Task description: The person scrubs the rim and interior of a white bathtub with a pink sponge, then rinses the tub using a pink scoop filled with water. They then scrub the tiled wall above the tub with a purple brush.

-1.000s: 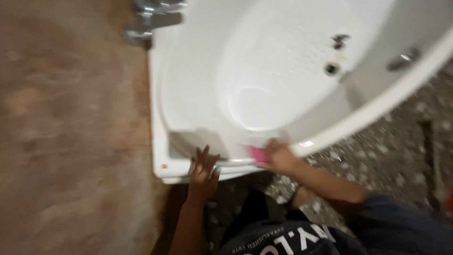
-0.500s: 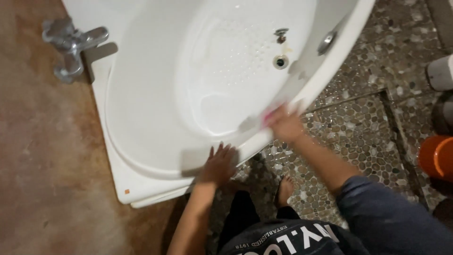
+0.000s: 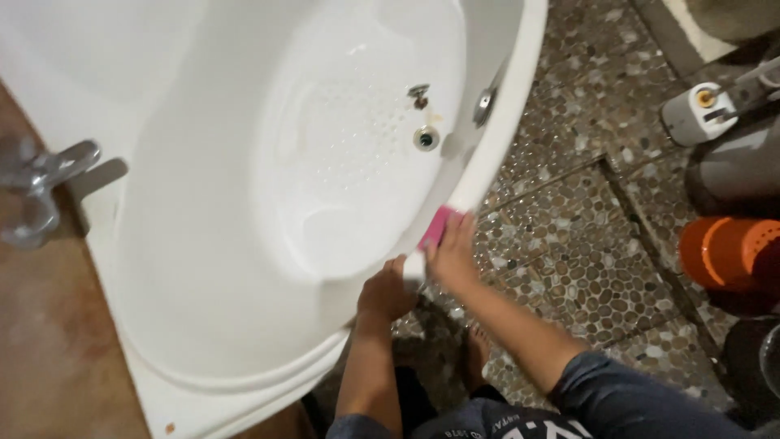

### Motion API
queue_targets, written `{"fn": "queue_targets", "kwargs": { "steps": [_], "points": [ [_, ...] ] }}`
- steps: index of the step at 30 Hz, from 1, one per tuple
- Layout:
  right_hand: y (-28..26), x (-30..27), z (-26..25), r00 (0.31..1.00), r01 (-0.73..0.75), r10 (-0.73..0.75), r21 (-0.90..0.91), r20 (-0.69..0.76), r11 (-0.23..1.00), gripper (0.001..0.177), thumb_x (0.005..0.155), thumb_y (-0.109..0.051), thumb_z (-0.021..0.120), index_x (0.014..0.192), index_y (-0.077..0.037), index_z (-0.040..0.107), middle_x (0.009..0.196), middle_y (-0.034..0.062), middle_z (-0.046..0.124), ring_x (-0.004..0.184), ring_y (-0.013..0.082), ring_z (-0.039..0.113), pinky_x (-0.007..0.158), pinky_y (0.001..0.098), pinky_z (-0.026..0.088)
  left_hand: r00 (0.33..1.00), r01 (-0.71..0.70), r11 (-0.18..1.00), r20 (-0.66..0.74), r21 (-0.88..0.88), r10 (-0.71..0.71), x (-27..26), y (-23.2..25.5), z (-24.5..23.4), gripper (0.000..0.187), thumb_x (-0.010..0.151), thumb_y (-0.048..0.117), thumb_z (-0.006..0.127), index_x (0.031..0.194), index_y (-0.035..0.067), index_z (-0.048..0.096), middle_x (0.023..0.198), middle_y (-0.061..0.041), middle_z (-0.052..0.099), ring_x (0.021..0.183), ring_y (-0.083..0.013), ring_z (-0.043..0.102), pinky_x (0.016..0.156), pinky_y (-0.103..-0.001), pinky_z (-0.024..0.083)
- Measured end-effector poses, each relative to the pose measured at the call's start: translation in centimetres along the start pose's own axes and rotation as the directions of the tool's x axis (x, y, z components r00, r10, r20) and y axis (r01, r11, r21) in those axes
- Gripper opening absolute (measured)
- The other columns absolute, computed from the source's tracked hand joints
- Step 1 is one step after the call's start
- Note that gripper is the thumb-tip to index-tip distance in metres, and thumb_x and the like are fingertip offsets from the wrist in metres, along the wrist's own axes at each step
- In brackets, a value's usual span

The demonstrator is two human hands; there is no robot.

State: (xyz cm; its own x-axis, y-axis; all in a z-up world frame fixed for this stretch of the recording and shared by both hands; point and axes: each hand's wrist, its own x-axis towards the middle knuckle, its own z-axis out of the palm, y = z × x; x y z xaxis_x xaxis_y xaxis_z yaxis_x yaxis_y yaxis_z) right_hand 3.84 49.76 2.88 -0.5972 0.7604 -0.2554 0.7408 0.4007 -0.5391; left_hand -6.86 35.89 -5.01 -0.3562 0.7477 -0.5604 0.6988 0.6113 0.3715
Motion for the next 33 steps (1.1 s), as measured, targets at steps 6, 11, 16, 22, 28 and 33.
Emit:
{"fn": "queue_targets", "kwargs": {
  "steps": [6, 11, 16, 22, 28, 33],
  "points": [
    [4.5, 7.7, 4.2, 0.928, -0.050, 0.085, 0.105, -0.363, 0.993, 0.108, 0.088, -0.039, 0.075, 0.162, 0.002, 0.007, 0.152, 0.0499, -0.009, 0.140, 0.0719, 0.014, 0.115, 0.0717, 0.031, 0.993, -0.027, 0.997, 0.116, 0.076, 0.018, -1.4, 0.4, -2.3, 0.097, 0.076, 0.058, 0.073, 0.155, 0.022, 0.028, 0.152, -0.005, 0.045, 0.126, -0.0328, 0.064, 0.102, -0.049, 0.057],
    [7.0, 13.2, -1.5, 0.969, -0.127, 0.159, 0.172, -0.187, 0.977, 0.089, 0.102, -0.036, 0.057, 0.161, 0.003, 0.003, 0.161, 0.0400, -0.002, 0.148, 0.0611, -0.003, 0.126, 0.0638, 0.010, 0.998, -0.019, 0.999, 0.067, 0.038, 0.017, -2.5, 1.1, -3.3, 0.095, 0.077, 0.053, 0.072, 0.153, 0.017, 0.029, 0.148, -0.011, 0.049, 0.124, -0.0372, 0.064, 0.103, -0.051, 0.057],
    [1.9, 3.1, -1.4, 0.933, -0.334, 0.304, 0.770, 0.191, 0.544, 0.124, 0.067, -0.025, 0.086, 0.159, -0.007, 0.006, 0.134, 0.0169, 0.062, 0.124, 0.0340, 0.061, 0.110, 0.0435, 0.044, 0.998, -0.053, 0.998, 0.020, 0.018, 0.053, -2.4, 0.4, -2.4, 0.101, 0.074, 0.060, 0.070, 0.155, 0.016, 0.029, 0.147, -0.012, 0.050, 0.120, -0.0379, 0.067, 0.100, -0.051, 0.059],
    [9.0, 9.6, -2.0, 0.779, 0.585, -0.591, -0.095, -0.211, 0.805, 0.049, 0.103, -0.042, 0.041, 0.150, -0.028, 0.038, 0.158, 0.0079, 0.030, 0.147, 0.0467, 0.017, 0.112, 0.0807, 0.006, 0.989, -0.133, 0.991, -0.056, 0.017, 0.134, -2.4, -0.7, -1.0, 0.098, 0.075, 0.056, 0.071, 0.155, 0.012, 0.032, 0.145, -0.017, 0.053, 0.117, -0.0414, 0.067, 0.098, -0.051, 0.059],
    [10.4, 11.7, 1.6, 0.895, 0.437, -0.415, 0.141, -0.163, 0.888, 0.066, 0.106, -0.056, 0.025, 0.148, -0.010, 0.046, 0.148, 0.0174, 0.045, 0.149, 0.0409, 0.023, 0.124, 0.0650, -0.005, 0.993, -0.110, 0.992, 0.056, 0.066, 0.106, -2.2, -0.3, -2.1, 0.099, 0.079, 0.058, 0.069, 0.158, 0.015, 0.027, 0.152, -0.014, 0.050, 0.124, -0.0367, 0.064, 0.102, -0.048, 0.056],
    [4.6, 7.0, -1.3, 0.645, 0.736, -0.754, 0.365, -0.123, 0.571, 0.023, 0.076, -0.016, 0.081, 0.097, -0.009, 0.074, 0.100, 0.0099, 0.067, 0.095, 0.0268, 0.066, 0.082, 0.0388, 0.057, 0.999, -0.026, 0.999, 0.045, -0.035, 0.027, -1.9, -0.6, -1.6, 0.098, 0.073, 0.046, 0.080, 0.154, 0.019, 0.032, 0.155, -0.007, 0.047, 0.120, -0.0408, 0.062, 0.098, -0.054, 0.052]
  ]
}}
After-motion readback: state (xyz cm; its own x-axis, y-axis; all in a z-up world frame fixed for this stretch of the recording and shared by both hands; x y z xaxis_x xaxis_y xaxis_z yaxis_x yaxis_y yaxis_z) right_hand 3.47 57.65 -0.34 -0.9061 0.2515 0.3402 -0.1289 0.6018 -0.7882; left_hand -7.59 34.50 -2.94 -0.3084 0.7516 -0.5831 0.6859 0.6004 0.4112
